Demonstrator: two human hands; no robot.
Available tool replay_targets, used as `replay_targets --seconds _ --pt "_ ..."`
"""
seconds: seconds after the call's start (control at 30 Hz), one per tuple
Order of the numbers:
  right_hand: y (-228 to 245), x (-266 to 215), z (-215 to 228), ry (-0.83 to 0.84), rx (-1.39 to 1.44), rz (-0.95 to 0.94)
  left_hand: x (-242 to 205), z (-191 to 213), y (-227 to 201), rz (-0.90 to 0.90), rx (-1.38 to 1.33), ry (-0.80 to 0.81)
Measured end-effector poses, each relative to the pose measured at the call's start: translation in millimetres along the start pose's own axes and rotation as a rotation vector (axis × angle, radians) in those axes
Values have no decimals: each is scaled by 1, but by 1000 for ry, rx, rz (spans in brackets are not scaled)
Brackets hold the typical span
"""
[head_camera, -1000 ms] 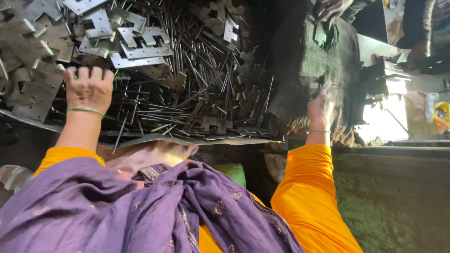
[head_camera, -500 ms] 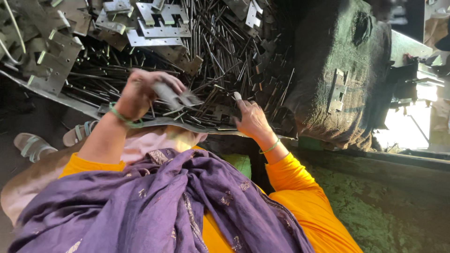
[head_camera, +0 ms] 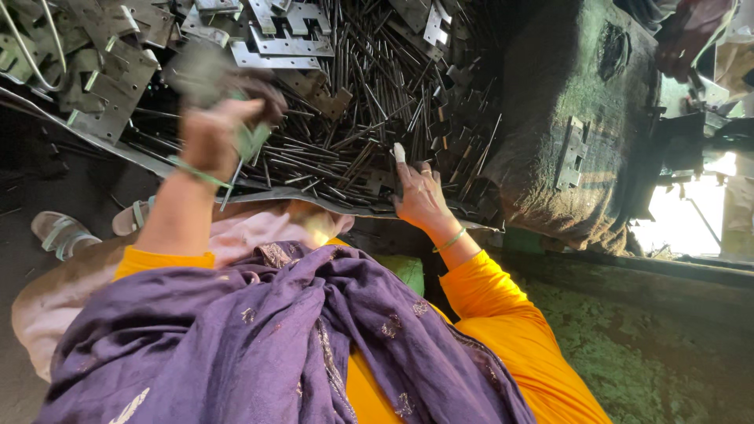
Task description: The person sorts small metal parts from a large pile in a metal tray, picking up pieces and moving them to separate areas. The person handles the parts by hand, occasionally separating flat pieces from rods.
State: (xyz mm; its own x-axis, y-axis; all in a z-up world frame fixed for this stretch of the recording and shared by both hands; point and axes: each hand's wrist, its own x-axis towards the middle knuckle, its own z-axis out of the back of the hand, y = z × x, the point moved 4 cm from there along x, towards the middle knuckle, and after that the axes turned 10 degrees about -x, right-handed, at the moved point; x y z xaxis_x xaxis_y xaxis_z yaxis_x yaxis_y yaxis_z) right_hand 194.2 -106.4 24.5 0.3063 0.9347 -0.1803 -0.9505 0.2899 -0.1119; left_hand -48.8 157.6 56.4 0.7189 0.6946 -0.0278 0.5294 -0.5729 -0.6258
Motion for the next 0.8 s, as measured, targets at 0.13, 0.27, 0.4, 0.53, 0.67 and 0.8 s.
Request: replay_targets --seconds 0.13,0.27,0.4,0.53,0.67,0.8 --pt "-3 8 -5 27 154 -53 -11 -3 70 118 1817 185" --pt "-9 18 -7 47 185 -160 -26 -3 110 109 1970 213" --pt "-10 19 -3 59 198 -140 -35 -4 121 103 1997 277" --pt "-16 19 -5 164 109 -207 -36 -7 104 -80 2101 279" --pt "-1 14 3 81 131 -67 -35 0 73 -149 2036 233" --pt "-14 4 51 -138 879 76 -38 10 36 -248 1930 197"
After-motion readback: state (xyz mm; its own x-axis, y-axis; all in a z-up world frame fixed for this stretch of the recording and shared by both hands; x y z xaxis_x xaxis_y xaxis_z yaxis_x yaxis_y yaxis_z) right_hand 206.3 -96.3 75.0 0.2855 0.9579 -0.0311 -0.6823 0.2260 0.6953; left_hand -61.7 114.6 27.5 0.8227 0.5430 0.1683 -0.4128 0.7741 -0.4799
